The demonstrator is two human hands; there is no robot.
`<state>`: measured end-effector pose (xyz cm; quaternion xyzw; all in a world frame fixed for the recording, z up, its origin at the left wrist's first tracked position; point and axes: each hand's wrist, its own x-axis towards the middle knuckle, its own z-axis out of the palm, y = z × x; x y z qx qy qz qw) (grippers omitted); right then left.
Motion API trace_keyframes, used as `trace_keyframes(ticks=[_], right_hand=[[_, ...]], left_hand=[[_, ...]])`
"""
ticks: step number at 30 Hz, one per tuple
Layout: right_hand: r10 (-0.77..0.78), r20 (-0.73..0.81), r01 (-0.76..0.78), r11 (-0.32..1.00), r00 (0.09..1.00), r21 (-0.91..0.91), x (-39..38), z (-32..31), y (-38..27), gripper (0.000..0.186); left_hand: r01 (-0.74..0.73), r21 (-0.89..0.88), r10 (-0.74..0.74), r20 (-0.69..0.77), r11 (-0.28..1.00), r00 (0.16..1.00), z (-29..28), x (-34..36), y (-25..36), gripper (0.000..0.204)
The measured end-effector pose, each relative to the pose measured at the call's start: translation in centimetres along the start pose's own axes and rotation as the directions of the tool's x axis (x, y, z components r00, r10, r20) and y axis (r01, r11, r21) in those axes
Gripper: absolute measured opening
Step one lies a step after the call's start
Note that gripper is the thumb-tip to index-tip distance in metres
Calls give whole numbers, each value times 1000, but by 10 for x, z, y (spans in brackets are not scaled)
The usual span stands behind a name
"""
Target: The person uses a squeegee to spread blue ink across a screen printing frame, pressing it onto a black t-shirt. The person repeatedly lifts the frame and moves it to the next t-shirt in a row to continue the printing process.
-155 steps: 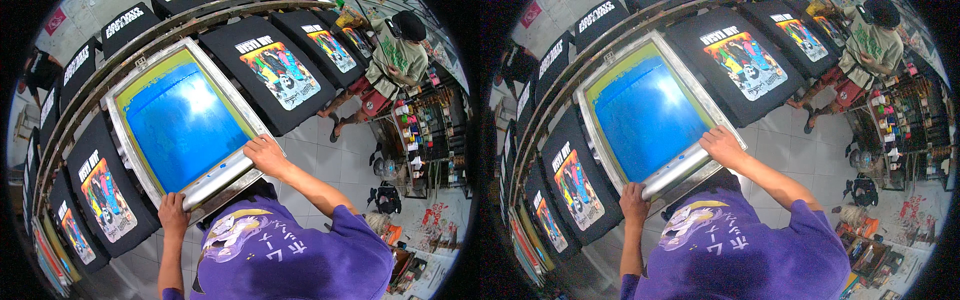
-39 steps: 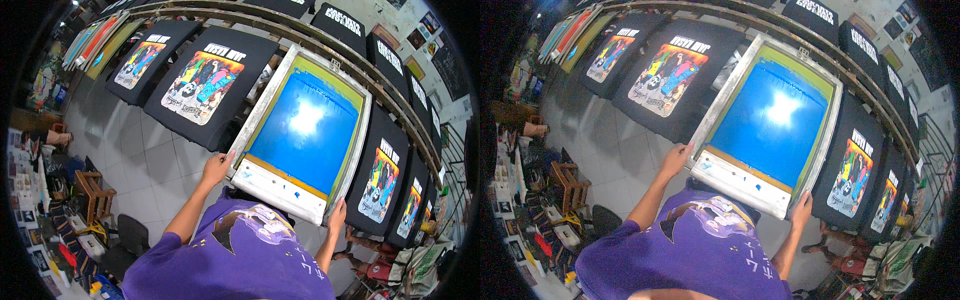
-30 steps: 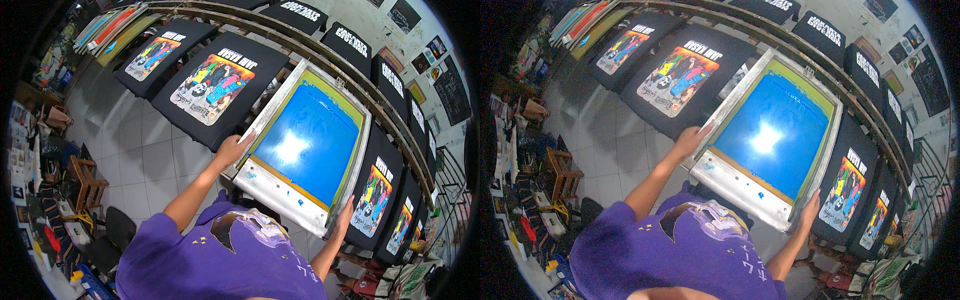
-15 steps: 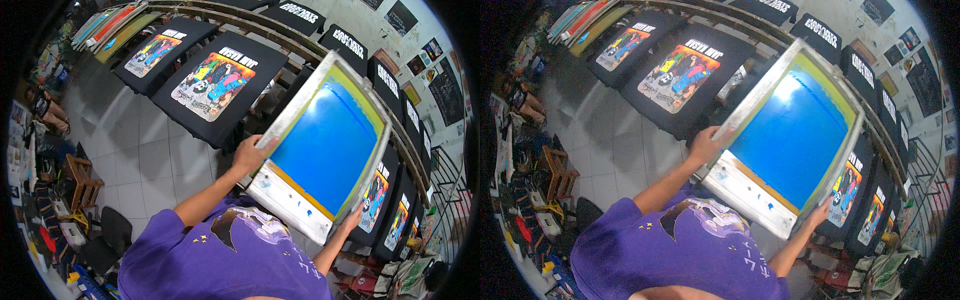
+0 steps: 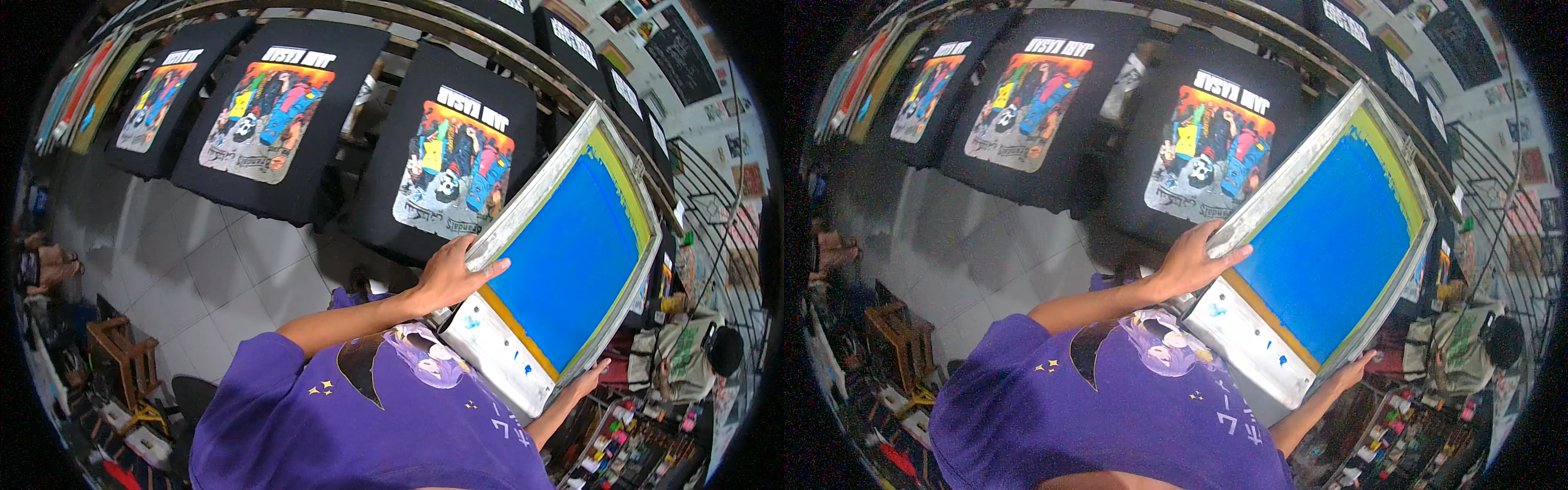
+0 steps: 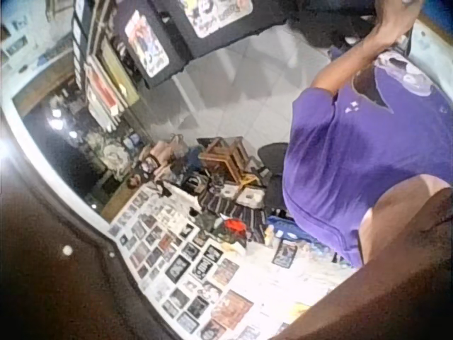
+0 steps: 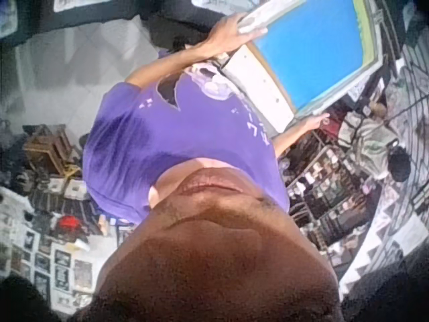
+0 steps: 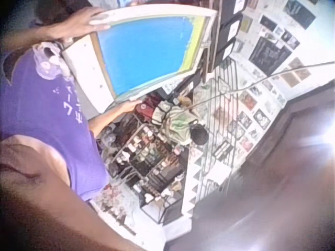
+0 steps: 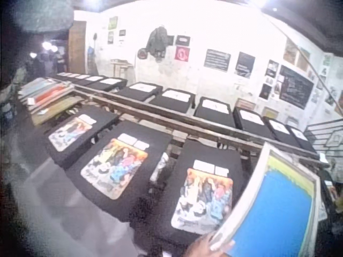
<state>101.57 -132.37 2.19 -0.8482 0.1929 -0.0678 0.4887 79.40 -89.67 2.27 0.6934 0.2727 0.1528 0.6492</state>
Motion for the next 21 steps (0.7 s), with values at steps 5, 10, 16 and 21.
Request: trace_keyframes(ticks=[5,10,16,21], right_hand=[[3,-114,-9,999,993,-54,-27,-34,19,93],[2,-158,-10,999,987,-51,-26,-51,41,93],[-6,-70,5,1000,998,-8,-18,-30,28,90],[-82,-18,82,997,996,10,-13,34,-5,95]], left_hand=[[-15,17,13,72,1000,997,17,1,-8,67],[-47,85,41,70,995,997,28,0,-23,69],[1,-2,-1,96,1000,995,5,-3,3,69],[-7,0,7,-61,1000,998,-16,5,-5,57]])
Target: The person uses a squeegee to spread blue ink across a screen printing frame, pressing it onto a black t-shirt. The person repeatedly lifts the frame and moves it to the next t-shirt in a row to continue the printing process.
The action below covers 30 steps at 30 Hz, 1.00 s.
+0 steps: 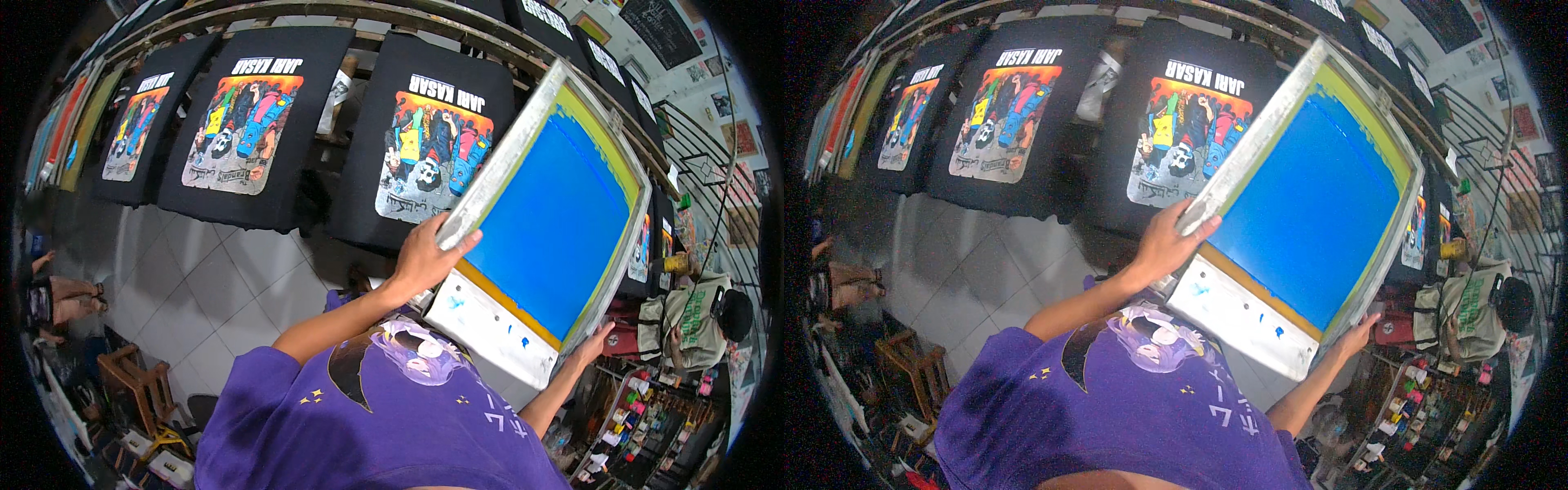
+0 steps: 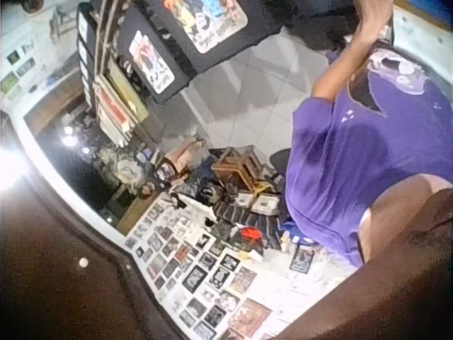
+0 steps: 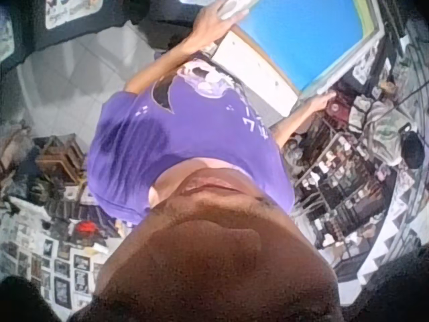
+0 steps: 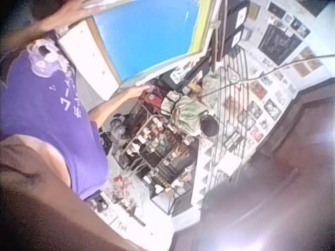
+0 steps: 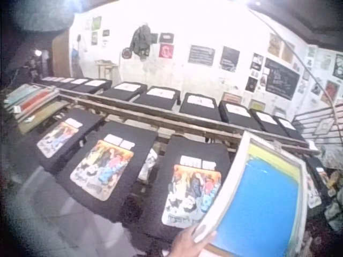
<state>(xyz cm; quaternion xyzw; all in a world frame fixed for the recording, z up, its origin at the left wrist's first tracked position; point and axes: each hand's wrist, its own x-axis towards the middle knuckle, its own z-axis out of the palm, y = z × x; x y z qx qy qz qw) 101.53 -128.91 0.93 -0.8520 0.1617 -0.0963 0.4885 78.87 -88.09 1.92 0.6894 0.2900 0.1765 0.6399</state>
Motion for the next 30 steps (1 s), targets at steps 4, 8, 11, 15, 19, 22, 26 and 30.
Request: trace_keyframes(ticks=[4,8,11,15,19,22,26,30], right_hand=[[-66,87,56,992,994,109,1,67,-27,82],[-219,346,228,974,912,16,19,130,-47,74],[-226,406,315,934,885,-166,19,175,-64,70],[-342,380,372,928,859,-4,3,238,-70,69],[-477,375,519,855,795,-12,0,286,-69,72],[-404,390,456,888,828,-49,-32,291,-95,75],[-400,387,428,904,831,14,-41,300,-94,79],[-409,369,438,899,835,6,-49,306,-100,78]], left_hand=[[2,51,6,-156,999,988,-28,6,3,53],[32,74,-5,-350,997,937,-57,12,-3,49],[62,120,-7,-416,991,909,-81,13,-10,49],[155,218,-18,-526,964,850,-106,17,-18,54],[260,294,-33,-602,920,798,-125,27,-30,57],[284,274,-56,-622,919,781,-132,32,-47,57],[317,309,-64,-619,897,783,-138,40,-61,57],[333,312,-48,-661,890,749,-142,48,-77,57]])
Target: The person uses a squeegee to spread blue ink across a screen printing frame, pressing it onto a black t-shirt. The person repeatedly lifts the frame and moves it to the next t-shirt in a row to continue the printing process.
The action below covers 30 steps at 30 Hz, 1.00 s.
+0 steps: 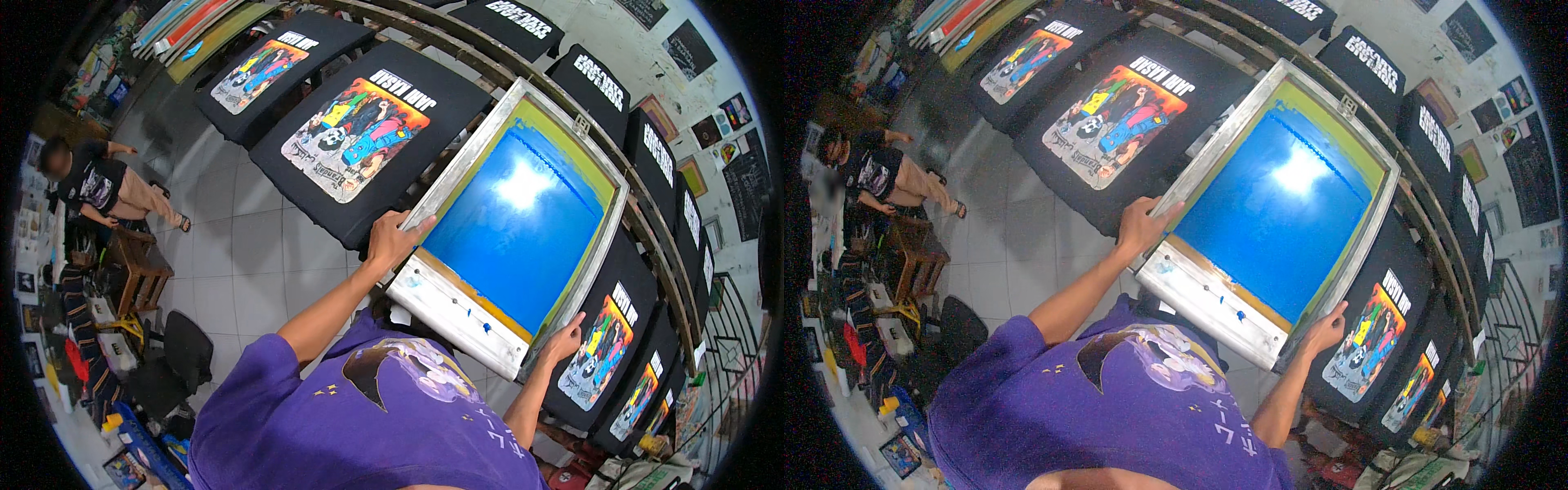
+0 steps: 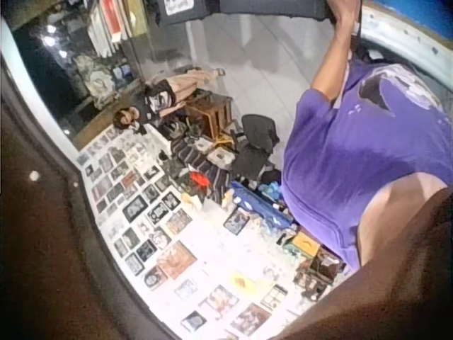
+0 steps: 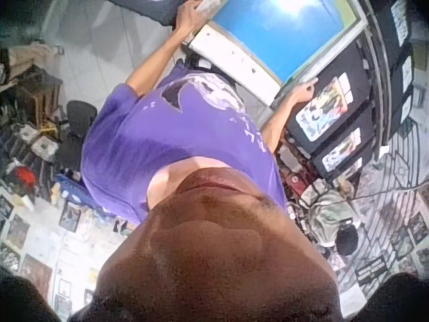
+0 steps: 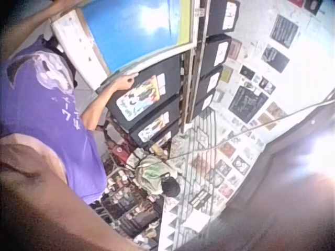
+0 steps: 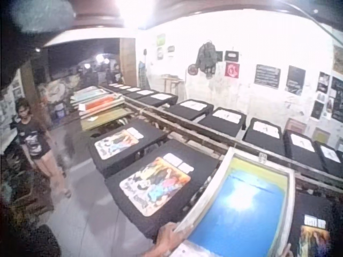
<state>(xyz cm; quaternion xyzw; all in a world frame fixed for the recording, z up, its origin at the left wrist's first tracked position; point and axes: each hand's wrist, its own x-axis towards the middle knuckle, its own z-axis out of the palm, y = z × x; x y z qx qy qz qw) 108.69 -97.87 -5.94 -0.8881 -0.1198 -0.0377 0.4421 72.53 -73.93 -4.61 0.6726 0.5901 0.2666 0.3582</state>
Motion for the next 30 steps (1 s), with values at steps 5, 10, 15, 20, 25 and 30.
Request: trace_keyframes(ticks=[5,10,15,20,25,30], right_hand=[[1,-21,-1,1000,1000,7,-1,6,4,76],[9,-1,-9,999,1000,39,-5,10,2,73],[23,43,-24,1000,999,7,-6,13,6,67],[-130,101,138,988,986,-74,5,18,17,64],[-117,245,147,983,962,-110,45,48,5,68],[-127,220,157,979,967,-128,52,72,-12,66]], left_hand=[[22,-13,-22,22,1000,1000,-4,6,6,55],[3,-27,-2,17,1000,1000,-5,9,3,56],[14,-46,-13,3,999,1000,5,15,-14,57],[-41,13,42,-66,999,997,21,31,-22,57],[-146,-5,144,-116,989,983,39,69,-24,43],[-174,38,177,-138,984,974,54,96,-24,37]])
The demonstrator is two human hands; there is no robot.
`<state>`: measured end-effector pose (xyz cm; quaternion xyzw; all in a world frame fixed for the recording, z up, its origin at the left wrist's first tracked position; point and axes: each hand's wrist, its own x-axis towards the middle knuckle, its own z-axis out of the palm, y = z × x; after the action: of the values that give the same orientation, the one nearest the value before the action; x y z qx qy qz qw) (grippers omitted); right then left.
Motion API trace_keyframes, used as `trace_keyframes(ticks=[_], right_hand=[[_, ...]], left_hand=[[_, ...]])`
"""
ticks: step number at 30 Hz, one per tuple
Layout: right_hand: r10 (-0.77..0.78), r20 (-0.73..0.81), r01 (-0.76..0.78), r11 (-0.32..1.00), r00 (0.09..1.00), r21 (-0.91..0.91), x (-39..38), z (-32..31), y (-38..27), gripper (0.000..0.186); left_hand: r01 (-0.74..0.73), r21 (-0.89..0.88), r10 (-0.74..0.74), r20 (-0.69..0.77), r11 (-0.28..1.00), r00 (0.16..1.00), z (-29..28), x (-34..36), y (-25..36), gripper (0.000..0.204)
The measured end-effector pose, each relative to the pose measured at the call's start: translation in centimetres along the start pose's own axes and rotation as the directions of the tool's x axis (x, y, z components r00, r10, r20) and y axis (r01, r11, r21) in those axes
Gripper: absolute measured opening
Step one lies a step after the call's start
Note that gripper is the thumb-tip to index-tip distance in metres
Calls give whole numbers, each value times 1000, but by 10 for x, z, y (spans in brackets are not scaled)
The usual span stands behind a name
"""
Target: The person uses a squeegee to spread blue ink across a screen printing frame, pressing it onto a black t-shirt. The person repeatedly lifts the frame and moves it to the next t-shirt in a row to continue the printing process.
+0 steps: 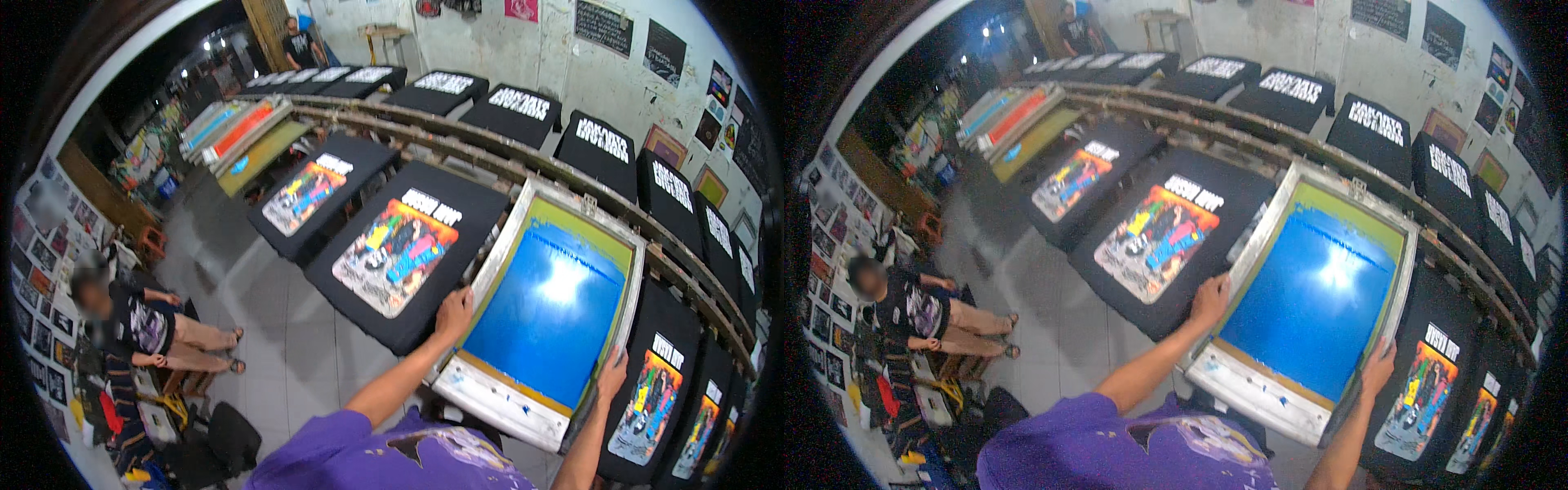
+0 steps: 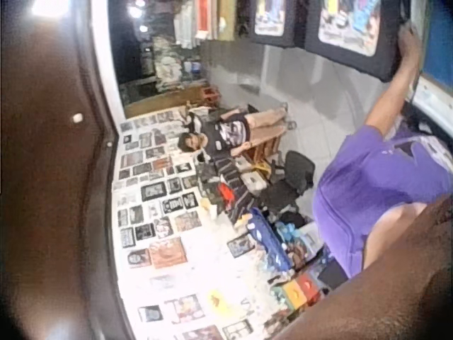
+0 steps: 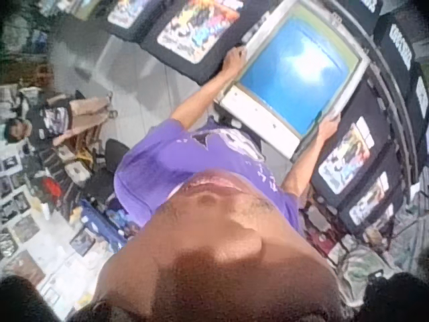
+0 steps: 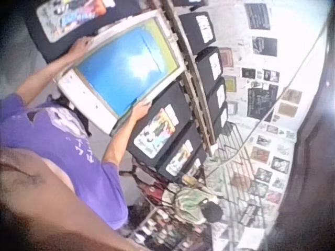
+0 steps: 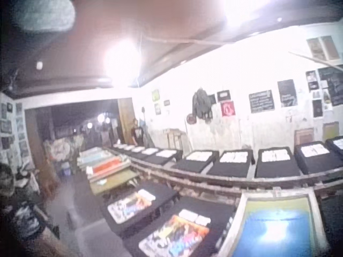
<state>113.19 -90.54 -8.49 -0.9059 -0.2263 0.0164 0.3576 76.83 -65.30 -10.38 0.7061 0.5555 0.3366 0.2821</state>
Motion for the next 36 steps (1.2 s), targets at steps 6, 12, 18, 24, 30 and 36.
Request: trace_keyframes(ticks=[6,12,18,24,30,36], right_hand=[[-6,-145,32,984,989,177,4,6,29,54],[-30,-75,35,998,997,55,25,25,69,54],[17,-82,-13,999,997,47,23,23,54,59],[84,-46,-85,996,995,-21,15,10,32,62],[118,-103,-123,991,988,-48,17,14,33,62],[88,-51,-91,994,995,-53,11,8,22,62]], left_hand=[[116,25,-118,114,993,986,-3,5,12,46],[181,56,-187,143,982,972,-4,8,14,56],[202,58,-209,173,978,962,0,10,7,67],[233,73,-243,186,970,952,-3,9,16,67],[215,114,-234,184,970,955,0,13,12,70],[179,123,-200,194,976,960,-1,13,6,74]])
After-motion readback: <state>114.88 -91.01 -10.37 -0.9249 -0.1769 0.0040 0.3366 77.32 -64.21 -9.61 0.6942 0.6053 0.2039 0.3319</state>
